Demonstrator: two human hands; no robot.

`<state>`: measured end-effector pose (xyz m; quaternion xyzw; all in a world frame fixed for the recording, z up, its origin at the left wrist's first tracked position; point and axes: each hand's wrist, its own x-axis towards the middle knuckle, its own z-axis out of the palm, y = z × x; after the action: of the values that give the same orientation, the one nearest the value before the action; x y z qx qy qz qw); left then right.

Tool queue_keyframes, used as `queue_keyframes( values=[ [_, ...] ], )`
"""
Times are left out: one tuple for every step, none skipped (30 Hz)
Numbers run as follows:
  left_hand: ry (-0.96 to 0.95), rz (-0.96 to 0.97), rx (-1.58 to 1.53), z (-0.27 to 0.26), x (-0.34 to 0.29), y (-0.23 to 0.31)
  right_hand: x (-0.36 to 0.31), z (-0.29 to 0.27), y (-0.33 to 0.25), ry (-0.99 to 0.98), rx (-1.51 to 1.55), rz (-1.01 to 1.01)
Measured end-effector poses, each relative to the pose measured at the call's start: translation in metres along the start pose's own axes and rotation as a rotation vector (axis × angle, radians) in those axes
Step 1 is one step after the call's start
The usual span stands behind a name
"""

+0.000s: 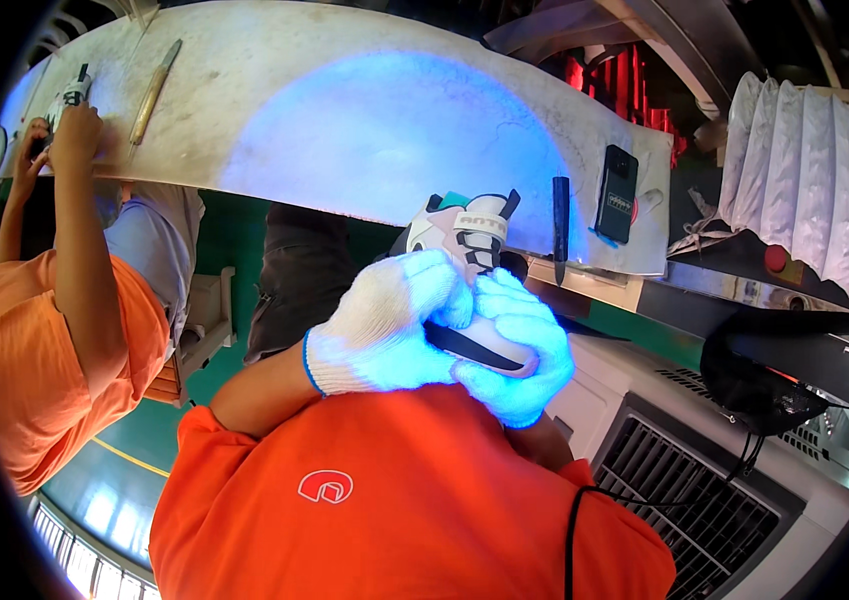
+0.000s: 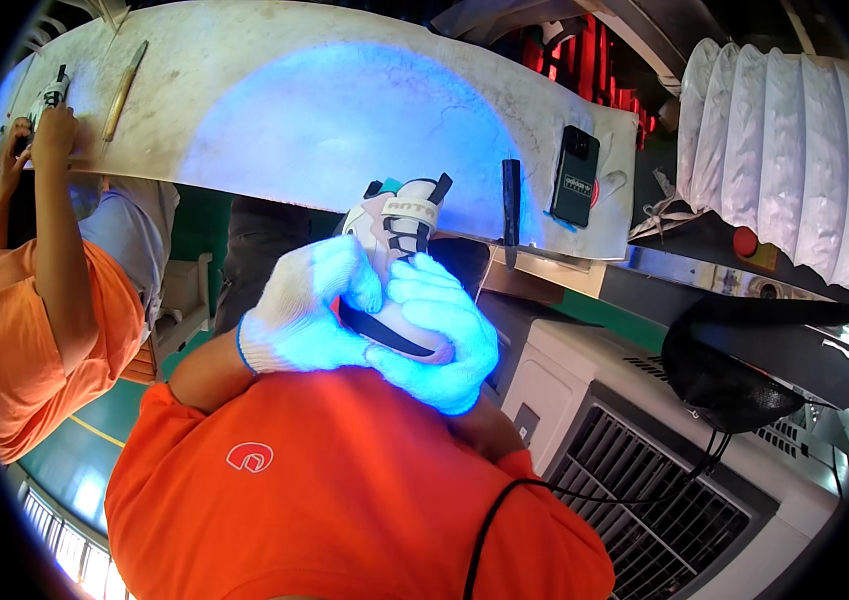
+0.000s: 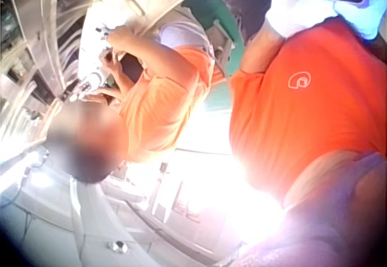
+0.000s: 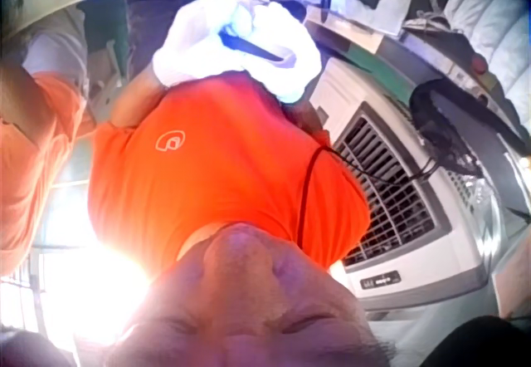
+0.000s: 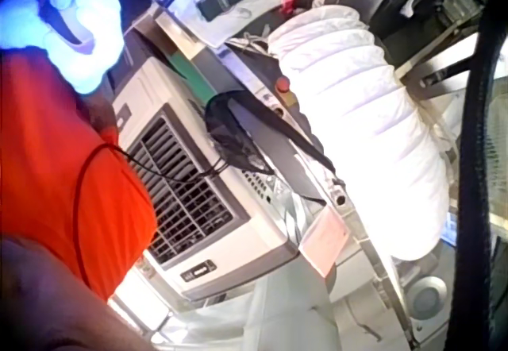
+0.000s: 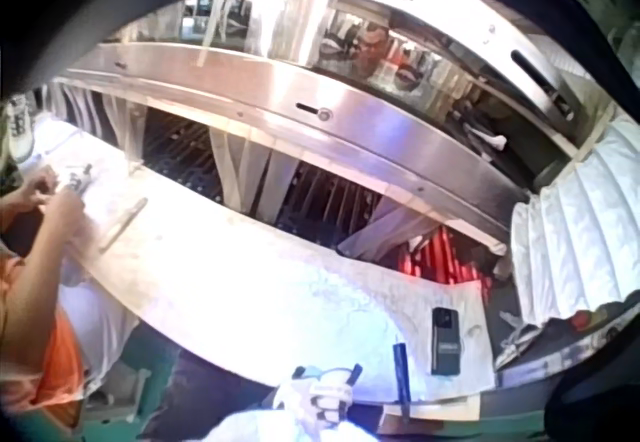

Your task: The person assembles a sneaker by hand, pressing the sole onto the upper part of the shoe. They repeatedly squeeze and adjust the shoe to ensure the components are properly aligned and attached. The person handles the shoe with gloved hands, rotating it to work on different sections of the sole.

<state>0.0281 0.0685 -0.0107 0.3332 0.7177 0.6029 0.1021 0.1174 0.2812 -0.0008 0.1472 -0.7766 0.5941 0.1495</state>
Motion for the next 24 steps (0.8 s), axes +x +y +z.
queue_keyframes(
  values=[
    [-0.001, -0.020, 0.000, 0.003, -0.001, -0.002, 0.000, -0.002, -0.002, -0.012, -0.008, 0.010],
    [0.010, 0.004, -0.012, 0.006, -0.001, -0.005, 0.000, -0.004, -0.004, -0.024, -0.016, 0.020],
    [0.021, 0.028, -0.024, 0.009, -0.002, -0.008, 0.000, -0.005, -0.006, -0.036, -0.024, 0.030],
    [0.038, 0.052, -0.039, 0.012, -0.002, -0.010, -0.001, -0.006, -0.006, -0.034, -0.020, 0.037],
    [0.043, 0.073, -0.019, 0.015, -0.001, -0.012, -0.002, -0.007, -0.004, -0.032, -0.017, 0.044],
    [0.049, 0.093, 0.001, 0.017, -0.001, -0.014, -0.003, -0.007, -0.004, -0.030, -0.013, 0.050],
    [0.054, 0.113, 0.020, 0.019, -0.001, -0.015, -0.001, -0.007, -0.008, -0.036, -0.085, 0.040],
    [0.062, 0.105, -0.018, 0.020, -0.001, -0.016, 0.003, -0.006, -0.015, -0.043, -0.157, 0.029],
    [0.065, 0.112, -0.021, 0.021, -0.001, -0.016, 0.007, -0.005, -0.021, -0.051, -0.228, 0.017],
    [0.067, 0.116, -0.023, 0.021, 0.000, -0.016, 0.011, -0.005, -0.025, -0.071, -0.242, 0.041],
    [0.069, 0.120, -0.026, 0.020, -0.001, -0.017, 0.015, -0.005, -0.028, -0.092, -0.256, 0.065],
    [0.062, 0.127, -0.034, 0.019, -0.002, -0.018, 0.018, -0.005, -0.029, -0.113, -0.269, 0.089],
    [0.053, 0.136, -0.038, 0.017, -0.002, -0.018, 0.019, -0.006, -0.029, -0.125, -0.267, 0.071],
    [0.045, 0.146, -0.041, 0.015, -0.002, -0.019, 0.019, -0.007, -0.027, -0.137, -0.264, 0.053],
    [0.111, 0.177, -0.050, 0.013, -0.002, -0.020, 0.019, -0.007, -0.025, -0.149, -0.261, 0.035],
    [0.176, 0.213, -0.058, 0.010, -0.001, -0.021, 0.020, -0.007, -0.025, -0.117, -0.248, 0.053],
    [0.242, 0.248, -0.066, 0.008, 0.000, -0.022, 0.020, -0.007, -0.025, -0.084, -0.235, 0.070],
    [0.274, 0.148, -0.004, 0.009, -0.011, -0.024, 0.020, -0.007, -0.025, -0.052, -0.222, 0.088],
    [0.289, 0.032, 0.045, 0.016, -0.023, -0.035, 0.019, -0.008, -0.024, -0.052, -0.231, 0.090],
    [0.214, -0.058, 0.077, 0.020, -0.033, -0.044, 0.018, -0.011, -0.022, -0.052, -0.236, 0.091],
    [0.140, -0.147, 0.108, 0.024, -0.040, -0.052, 0.018, -0.015, -0.020, -0.052, -0.242, 0.092],
    [0.120, -0.155, 0.128, 0.023, -0.038, -0.050, 0.018, -0.016, -0.019, -0.042, -0.226, 0.098],
    [0.100, -0.164, 0.147, 0.023, -0.033, -0.047, 0.019, -0.018, -0.018, -0.032, -0.209, 0.104],
    [0.081, -0.173, 0.166, 0.023, -0.029, -0.045, 0.020, -0.021, -0.015, -0.023, -0.193, 0.111]
  ],
)
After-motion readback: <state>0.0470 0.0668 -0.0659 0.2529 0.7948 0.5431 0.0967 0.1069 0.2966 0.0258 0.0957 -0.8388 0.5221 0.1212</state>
